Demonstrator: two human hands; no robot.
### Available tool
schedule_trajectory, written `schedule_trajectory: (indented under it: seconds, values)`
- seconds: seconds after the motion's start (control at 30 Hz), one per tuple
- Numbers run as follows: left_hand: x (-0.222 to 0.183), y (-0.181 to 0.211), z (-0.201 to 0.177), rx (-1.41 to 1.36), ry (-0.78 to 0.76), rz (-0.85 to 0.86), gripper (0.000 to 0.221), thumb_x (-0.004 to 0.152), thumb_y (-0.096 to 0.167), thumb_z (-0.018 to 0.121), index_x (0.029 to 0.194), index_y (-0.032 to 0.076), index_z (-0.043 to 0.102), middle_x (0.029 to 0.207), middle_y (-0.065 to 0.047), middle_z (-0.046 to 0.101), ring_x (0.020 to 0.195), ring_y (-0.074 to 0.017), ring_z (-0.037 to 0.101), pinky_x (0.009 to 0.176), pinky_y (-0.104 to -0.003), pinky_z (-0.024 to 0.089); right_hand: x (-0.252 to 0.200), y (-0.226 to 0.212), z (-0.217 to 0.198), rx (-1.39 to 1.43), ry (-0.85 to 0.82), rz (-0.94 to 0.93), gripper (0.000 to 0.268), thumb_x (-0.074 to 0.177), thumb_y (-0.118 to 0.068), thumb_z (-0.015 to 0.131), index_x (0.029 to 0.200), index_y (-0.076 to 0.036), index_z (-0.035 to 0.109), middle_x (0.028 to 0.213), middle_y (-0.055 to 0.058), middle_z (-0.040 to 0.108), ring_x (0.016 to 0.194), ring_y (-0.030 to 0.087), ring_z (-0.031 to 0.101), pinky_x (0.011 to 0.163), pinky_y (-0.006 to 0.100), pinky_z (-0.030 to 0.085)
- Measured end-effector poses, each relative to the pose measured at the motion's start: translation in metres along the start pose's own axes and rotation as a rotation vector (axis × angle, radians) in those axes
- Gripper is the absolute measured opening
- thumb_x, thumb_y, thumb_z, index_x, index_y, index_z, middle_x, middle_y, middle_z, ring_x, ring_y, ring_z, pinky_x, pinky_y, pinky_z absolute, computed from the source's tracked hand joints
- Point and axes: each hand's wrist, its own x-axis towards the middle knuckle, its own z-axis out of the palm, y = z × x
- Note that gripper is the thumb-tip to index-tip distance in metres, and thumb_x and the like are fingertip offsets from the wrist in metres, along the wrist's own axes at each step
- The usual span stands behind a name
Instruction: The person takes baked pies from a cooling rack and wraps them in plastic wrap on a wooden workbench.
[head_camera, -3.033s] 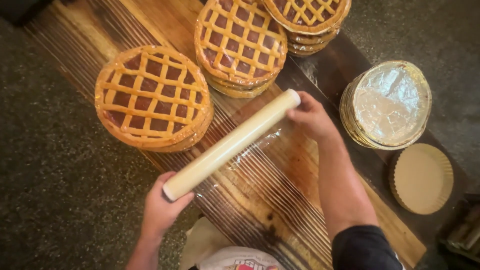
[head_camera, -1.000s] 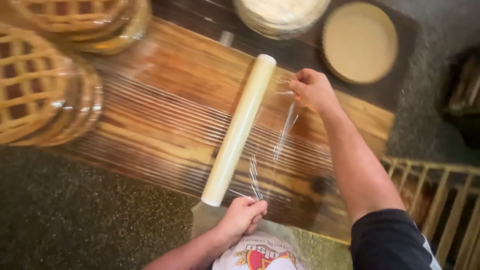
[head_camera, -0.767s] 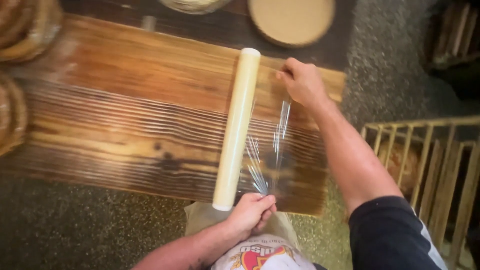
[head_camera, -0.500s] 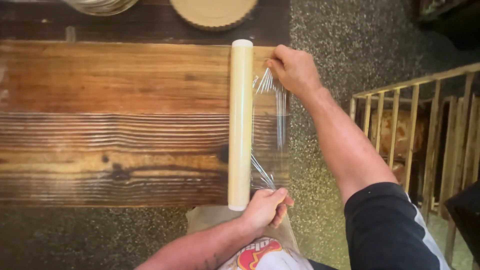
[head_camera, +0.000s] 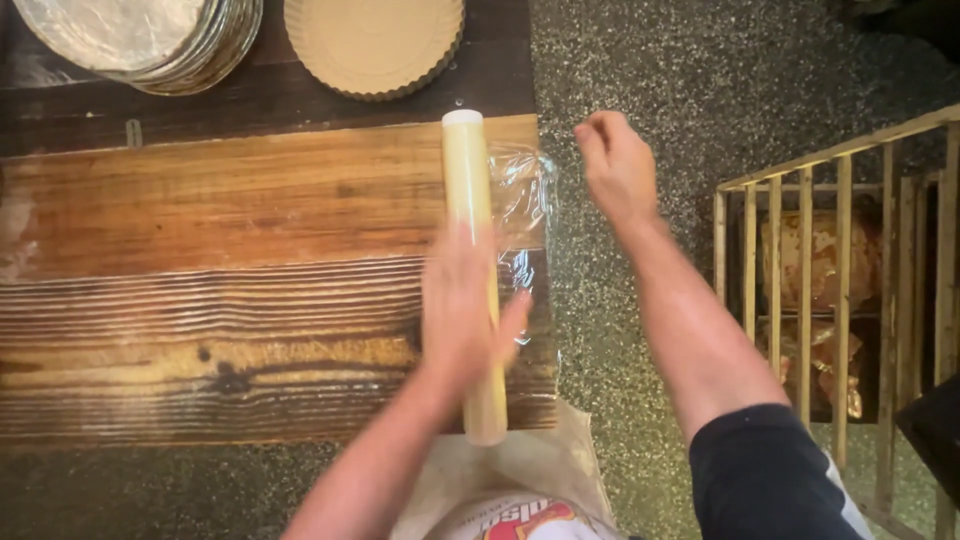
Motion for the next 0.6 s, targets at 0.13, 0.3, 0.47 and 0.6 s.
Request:
schedule_trajectory:
  seconds: [0.13,0.3,0.47,0.6]
  values:
    - [0.034,-0.001,-0.016,-0.041,-0.145,-0.403,0.089,0.086,-0.001,0.061,0.163,0.009,0.019,0.170,-0.023,-0.009,0.154,-0.0515,0.010,0.113,-0.061,0.041,-0.023,-0.021,-0.002,0.280,0.182,-0.075,0.027,0.110,-0.036,0.053,0.118,-0.014,0.065,0.092,0.007,0.074,0.084,0.021,0.073,0.077,0.038,0.059]
    - [0.019,-0.022,0.004,0.059,-0.038,-0.240,0.091,0.084,0.007,0.066,0.164,0.009,0.022,0.169,-0.027,-0.002,0.154,-0.0509,0.008,0.119,-0.062,0.029,-0.037,-0.075,0.015,0.710,0.259,-0.185,0.045,0.110,-0.047,0.044,0.126,-0.008,0.060,0.107,0.012,0.073,0.099,0.020,0.072,0.090,0.033,0.059]
    - [0.038,0.000,0.013,0.393,0.129,-0.022,0.083,0.088,0.034,0.068,0.160,0.008,0.035,0.166,-0.027,0.023,0.155,-0.0461,0.017,0.123,-0.064,0.014,-0.026,-0.060,0.082,1.264,0.341,-0.102,0.068,0.106,-0.062,0.031,0.136,-0.006,0.054,0.125,0.019,0.069,0.120,0.030,0.069,0.105,0.039,0.056]
    - [0.026,-0.048,0.012,0.478,0.097,0.159,0.072,0.097,0.042,0.054,0.160,0.014,0.033,0.163,-0.012,0.037,0.154,-0.0307,0.031,0.123,-0.067,0.009,-0.021,-0.036,0.118,1.327,0.385,-0.149,0.048,0.112,-0.046,0.043,0.138,-0.006,0.050,0.133,0.012,0.062,0.123,0.022,0.063,0.110,0.037,0.049]
